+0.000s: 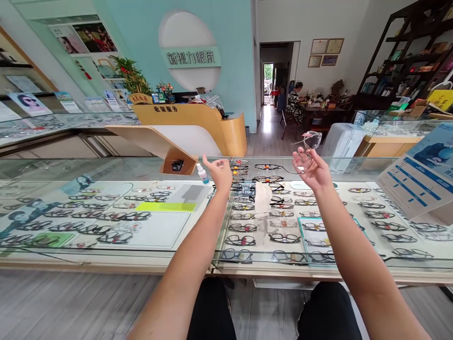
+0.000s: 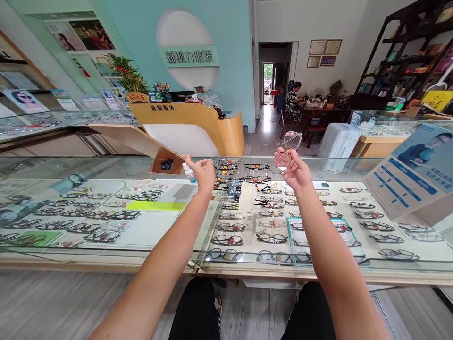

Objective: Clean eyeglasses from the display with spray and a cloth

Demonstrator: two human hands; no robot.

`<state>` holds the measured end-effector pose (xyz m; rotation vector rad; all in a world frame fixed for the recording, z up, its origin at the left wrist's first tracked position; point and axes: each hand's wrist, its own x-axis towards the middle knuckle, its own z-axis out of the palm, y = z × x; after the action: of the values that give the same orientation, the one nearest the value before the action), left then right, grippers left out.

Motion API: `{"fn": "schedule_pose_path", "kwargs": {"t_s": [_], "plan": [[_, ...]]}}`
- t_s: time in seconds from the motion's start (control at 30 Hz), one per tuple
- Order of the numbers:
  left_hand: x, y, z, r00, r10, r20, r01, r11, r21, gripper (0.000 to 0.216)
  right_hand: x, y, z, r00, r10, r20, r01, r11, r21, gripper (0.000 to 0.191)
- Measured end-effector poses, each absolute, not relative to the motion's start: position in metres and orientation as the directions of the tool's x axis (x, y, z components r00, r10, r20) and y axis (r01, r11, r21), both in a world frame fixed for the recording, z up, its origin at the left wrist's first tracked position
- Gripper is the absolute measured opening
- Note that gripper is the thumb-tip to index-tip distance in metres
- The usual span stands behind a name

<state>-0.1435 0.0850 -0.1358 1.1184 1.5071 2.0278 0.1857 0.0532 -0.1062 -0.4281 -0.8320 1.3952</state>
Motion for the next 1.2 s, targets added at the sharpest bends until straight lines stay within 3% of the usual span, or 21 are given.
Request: {"fn": "schedule_pose_path", "kwargs": {"t_s": [0.13, 0.27, 0.4, 0.57, 0.7, 0.9, 1.03, 1.2], "plan": [[-0.177, 0.102, -0.135, -0.765, 0.628, 0.146, -0.049, -0.283, 0.958, 0.093, 0.187, 0.054, -0.107, -0.038, 0.967, 0.253, -0.695, 0.157, -0.702, 0.012], [-0.196, 0.113, -0.139, -0.734, 0.671, -0.106, -0.287, -0.165, 0.943, 0.095, 0.186, 0.053, -0.107, -0.041, 0.968, 0.249, -0.692, 0.152, -0.706, 0.012], [-0.2, 0.119, -0.144, -0.681, 0.703, -0.205, -0.381, -0.101, 0.919, 0.088, 0.184, 0.052, -0.106, -0.052, 0.968, 0.244, -0.68, 0.144, -0.719, 0.014], [-0.201, 0.121, -0.146, -0.671, 0.696, -0.257, -0.415, -0.065, 0.908, 0.062, 0.181, 0.051, -0.106, -0.088, 0.963, 0.253, -0.679, 0.127, -0.723, 0.016], [-0.201, 0.121, -0.142, -0.746, 0.637, -0.192, -0.35, -0.13, 0.928, 0.06, 0.178, 0.052, -0.109, -0.085, 0.96, 0.267, -0.677, 0.141, -0.722, 0.018], [-0.184, 0.114, -0.124, -0.83, 0.547, 0.104, -0.142, -0.389, 0.91, 0.047, 0.173, 0.051, -0.109, -0.111, 0.945, 0.306, -0.701, 0.144, -0.699, 0.029], [-0.157, 0.097, -0.118, -0.726, 0.589, 0.354, -0.046, -0.555, 0.83, 0.028, 0.17, 0.049, -0.108, -0.138, 0.939, 0.314, -0.685, 0.138, -0.715, 0.032], [-0.118, 0.069, -0.119, -0.441, 0.787, 0.431, -0.019, -0.488, 0.872, 0.047, 0.163, 0.047, -0.109, -0.195, 0.923, 0.333, -0.646, 0.135, -0.752, 0.036]]}}
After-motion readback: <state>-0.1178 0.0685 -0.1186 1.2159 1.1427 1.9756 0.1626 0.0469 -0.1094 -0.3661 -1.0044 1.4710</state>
